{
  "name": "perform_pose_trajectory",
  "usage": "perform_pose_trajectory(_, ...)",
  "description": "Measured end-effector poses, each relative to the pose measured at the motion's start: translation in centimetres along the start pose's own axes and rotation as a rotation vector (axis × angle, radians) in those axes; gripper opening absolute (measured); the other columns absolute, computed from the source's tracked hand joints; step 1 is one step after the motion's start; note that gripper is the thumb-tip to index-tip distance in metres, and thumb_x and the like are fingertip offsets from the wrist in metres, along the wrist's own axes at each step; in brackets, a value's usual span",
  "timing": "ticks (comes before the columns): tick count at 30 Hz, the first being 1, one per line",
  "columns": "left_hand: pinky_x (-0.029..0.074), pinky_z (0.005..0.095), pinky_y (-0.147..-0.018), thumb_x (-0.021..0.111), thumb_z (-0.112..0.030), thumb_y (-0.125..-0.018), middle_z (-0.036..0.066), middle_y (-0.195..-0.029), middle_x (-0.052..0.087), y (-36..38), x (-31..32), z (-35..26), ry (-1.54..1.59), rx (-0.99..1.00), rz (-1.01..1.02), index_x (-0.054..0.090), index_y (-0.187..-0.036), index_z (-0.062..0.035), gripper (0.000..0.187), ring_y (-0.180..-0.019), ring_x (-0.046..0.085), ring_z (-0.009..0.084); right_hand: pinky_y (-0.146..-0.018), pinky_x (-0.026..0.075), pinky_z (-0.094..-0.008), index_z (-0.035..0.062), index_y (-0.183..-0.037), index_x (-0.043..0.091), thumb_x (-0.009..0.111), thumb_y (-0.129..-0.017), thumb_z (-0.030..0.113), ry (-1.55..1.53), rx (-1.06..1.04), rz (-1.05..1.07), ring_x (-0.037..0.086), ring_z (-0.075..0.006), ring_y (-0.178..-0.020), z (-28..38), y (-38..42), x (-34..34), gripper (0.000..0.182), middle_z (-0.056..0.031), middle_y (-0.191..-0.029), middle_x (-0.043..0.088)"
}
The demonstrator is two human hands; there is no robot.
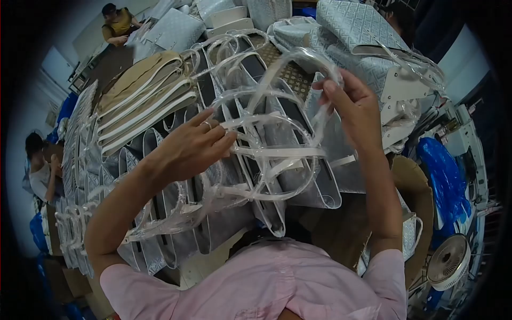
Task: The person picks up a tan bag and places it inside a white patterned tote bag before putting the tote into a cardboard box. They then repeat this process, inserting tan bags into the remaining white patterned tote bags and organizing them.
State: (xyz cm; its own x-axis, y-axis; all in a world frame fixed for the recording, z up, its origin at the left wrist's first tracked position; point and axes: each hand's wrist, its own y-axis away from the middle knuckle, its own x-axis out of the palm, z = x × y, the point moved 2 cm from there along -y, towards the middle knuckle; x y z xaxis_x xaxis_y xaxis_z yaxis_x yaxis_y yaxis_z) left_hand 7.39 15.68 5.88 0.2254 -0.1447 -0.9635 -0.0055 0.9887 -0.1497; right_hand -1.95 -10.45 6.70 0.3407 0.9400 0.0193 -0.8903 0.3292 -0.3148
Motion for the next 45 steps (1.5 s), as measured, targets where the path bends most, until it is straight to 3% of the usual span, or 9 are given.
perform_pose_trajectory(5, 0.043, 0.042, -0.096, 0.06, -0.006, -0.077, 0.011, -0.103, 0.057, 2.4, -4.3, -3.3, -0.21, -0.098, -0.203, 0.055, -0.111, 0.0, 0.034, -0.107, 0.055, 0.0265, -0.062, 0.046, -0.0229, 0.0069, -0.115, 0.06, 0.062, -0.086, 0.012, 0.037, -0.182, 0.511, 0.059, -0.0077, -0.071, 2.8, -0.7, 7.7, 0.029, -0.0038, -0.082, 0.065)
perform_pose_trajectory(11, 0.047, 0.0381, -0.087, 0.061, -0.006, -0.077, 0.012, -0.114, 0.054, 4.8, -1.6, -3.5, 0.053, -0.427, 0.02, 0.058, -0.102, -0.0019, 0.026, -0.105, 0.055, 0.0301, -0.059, 0.044, -0.0396, 0.0008, -0.082, 0.063, 0.063, -0.074, 0.013, 0.635, -0.247, 1.006, 0.056, -0.0278, -0.059, -6.3, -1.0, 12.3, 0.014, -0.0128, -0.073, 0.062)
perform_pose_trajectory(16, 0.048, 0.0392, -0.083, 0.063, -0.007, -0.08, 0.013, -0.116, 0.056, 5.3, -2.3, -4.1, 0.325, -0.811, 0.161, 0.055, -0.11, -0.0048, 0.031, -0.103, 0.057, 0.0319, -0.061, 0.047, -0.0409, 0.0032, -0.078, 0.066, 0.064, -0.069, 0.015, 0.93, -0.27, 1.405, 0.062, -0.0304, -0.067, -9.2, 0.2, 15.7, 0.016, -0.0139, -0.073, 0.064)
perform_pose_trajectory(22, 0.048, 0.0397, -0.079, 0.061, -0.012, -0.083, 0.013, -0.102, 0.061, 2.9, 4.5, -2.8, 0.248, -0.507, -0.128, 0.055, -0.112, -0.0068, 0.031, -0.094, 0.059, 0.031, -0.068, 0.049, -0.0394, 0.0054, -0.093, 0.067, 0.066, -0.071, 0.014, 0.858, -0.388, 1.448, 0.064, -0.0286, -0.077, -8.6, -2.2, 14.3, 0.023, -0.0141, -0.083, 0.065)
perform_pose_trajectory(28, 0.048, 0.038, -0.08, 0.059, -0.009, -0.084, 0.014, -0.103, 0.06, 4.3, 5.5, -1.4, 0.655, -0.599, 0.282, 0.061, -0.102, -0.0034, 0.019, -0.094, 0.059, 0.0315, -0.069, 0.048, -0.0383, 0.0082, -0.096, 0.068, 0.06, -0.078, 0.014, 0.721, -0.371, 1.309, 0.062, -0.0307, -0.073, -5.3, -1.2, 9.0, 0.02, -0.0148, -0.081, 0.065)
perform_pose_trajectory(30, 0.048, 0.0375, -0.079, 0.059, -0.009, -0.084, 0.014, -0.103, 0.06, 3.9, 3.6, -1.5, 0.624, -0.518, -0.047, 0.062, -0.097, -0.0013, 0.015, -0.093, 0.059, 0.0321, -0.069, 0.049, -0.0388, 0.0077, -0.096, 0.068, 0.059, -0.079, 0.013, 0.802, -0.419, 1.237, 0.062, -0.0308, -0.073, -5.1, -0.8, 9.0, 0.02, -0.0145, -0.081, 0.065)
perform_pose_trajectory(37, 0.048, 0.0364, -0.082, 0.062, -0.011, -0.084, 0.013, -0.117, 0.056, 5.8, 0.4, -2.1, 0.432, -0.728, -0.213, 0.06, -0.106, -0.003, 0.024, -0.098, 0.059, 0.0291, -0.065, 0.049, -0.0414, 0.0081, -0.082, 0.068, 0.056, -0.075, 0.014, 1.028, -0.468, 1.205, 0.063, -0.0329, -0.07, -5.1, 0.0, 12.6, 0.015, -0.0139, -0.073, 0.064)
perform_pose_trajectory(43, 0.048, 0.0378, -0.073, 0.062, -0.019, -0.085, 0.012, -0.091, 0.063, 7.0, 0.3, -2.3, 0.524, -0.773, -0.061, 0.061, -0.104, -0.0046, 0.024, -0.084, 0.061, 0.0304, -0.063, 0.049, -0.0425, 0.0086, -0.075, 0.067, 0.055, -0.075, 0.015, 1.133, -0.576, 1.275, 0.063, -0.0348, -0.068, -5.7, 0.0, 15.4, 0.014, -0.013, -0.07, 0.064)
perform_pose_trajectory(45, 0.047, 0.0394, -0.068, 0.065, -0.033, -0.082, 0.012, -0.081, 0.063, 5.5, 0.4, -4.4, 0.488, -0.849, 0.335, 0.062, -0.099, -0.0048, 0.033, -0.077, 0.061, 0.0328, -0.063, 0.049, -0.0425, 0.0094, -0.078, 0.068, 0.055, -0.076, 0.016, 1.149, -0.536, 1.269, 0.063, -0.0336, -0.068, -6.0, -0.1, 15.2, 0.014, -0.0125, -0.071, 0.064)
